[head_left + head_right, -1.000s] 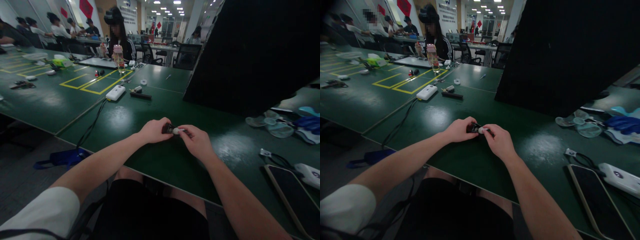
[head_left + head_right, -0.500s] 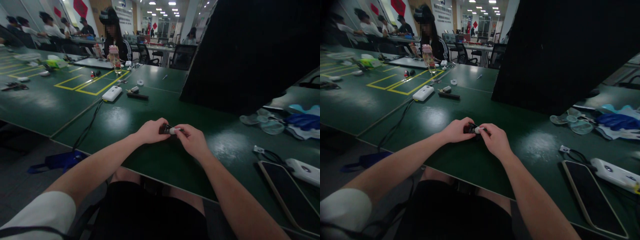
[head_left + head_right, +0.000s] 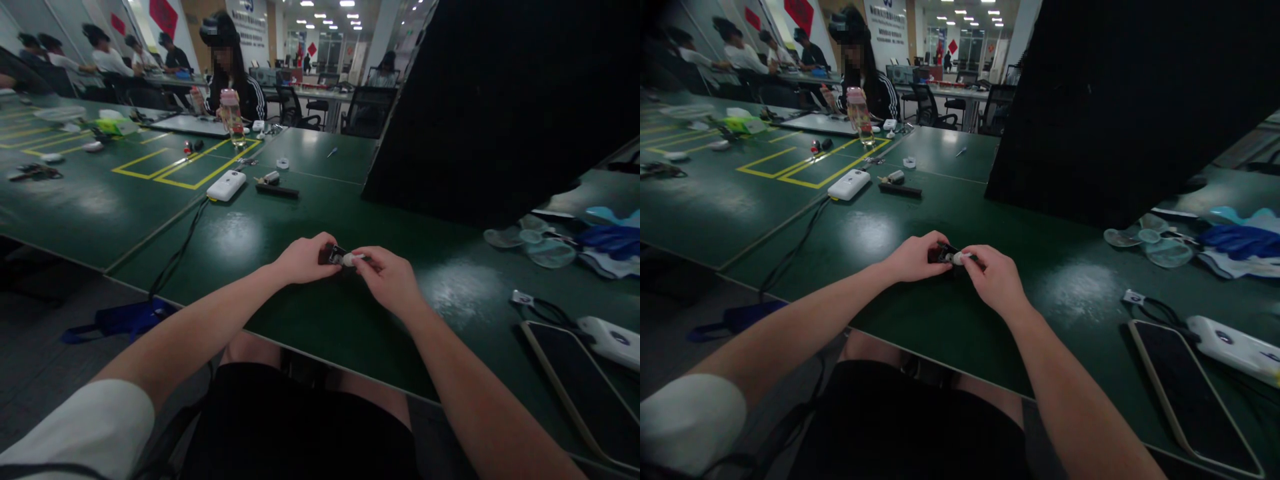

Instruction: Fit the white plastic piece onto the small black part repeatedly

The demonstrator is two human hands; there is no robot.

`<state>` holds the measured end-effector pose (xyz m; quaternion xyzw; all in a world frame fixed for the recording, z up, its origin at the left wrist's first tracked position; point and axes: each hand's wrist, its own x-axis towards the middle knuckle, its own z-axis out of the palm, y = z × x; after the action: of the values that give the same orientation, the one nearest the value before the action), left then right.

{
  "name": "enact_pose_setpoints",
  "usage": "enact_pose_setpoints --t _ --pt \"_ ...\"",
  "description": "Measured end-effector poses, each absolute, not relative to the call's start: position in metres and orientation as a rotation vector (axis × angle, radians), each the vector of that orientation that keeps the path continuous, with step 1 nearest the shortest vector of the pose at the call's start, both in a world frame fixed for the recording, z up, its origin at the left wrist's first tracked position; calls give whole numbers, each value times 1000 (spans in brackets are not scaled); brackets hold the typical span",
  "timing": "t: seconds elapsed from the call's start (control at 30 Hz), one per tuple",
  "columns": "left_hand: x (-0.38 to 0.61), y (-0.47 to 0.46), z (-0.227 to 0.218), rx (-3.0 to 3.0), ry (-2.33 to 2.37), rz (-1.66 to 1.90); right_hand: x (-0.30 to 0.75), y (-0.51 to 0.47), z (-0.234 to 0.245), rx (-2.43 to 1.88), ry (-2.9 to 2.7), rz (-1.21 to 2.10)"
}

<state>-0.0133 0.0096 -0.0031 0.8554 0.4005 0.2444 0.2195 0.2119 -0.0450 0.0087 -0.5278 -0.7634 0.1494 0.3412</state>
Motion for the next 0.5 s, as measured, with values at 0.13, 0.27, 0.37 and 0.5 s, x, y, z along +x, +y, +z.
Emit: enact_pose_setpoints --t 0.13,0.27,0.37,0.5 --pt "-13 10 -3 2356 1112 671 211 -44 6 -1351 -1966 436" --pt "-14 10 -2 2350 1118 664 211 -42 2 -1414 -1892 476" --pt "-13 9 -3 2375 1139 650 209 -43 2 -1411 -1873 455" --pt "-12 9 -4 2383 1180 648 207 -45 8 -1427 -1916 350"
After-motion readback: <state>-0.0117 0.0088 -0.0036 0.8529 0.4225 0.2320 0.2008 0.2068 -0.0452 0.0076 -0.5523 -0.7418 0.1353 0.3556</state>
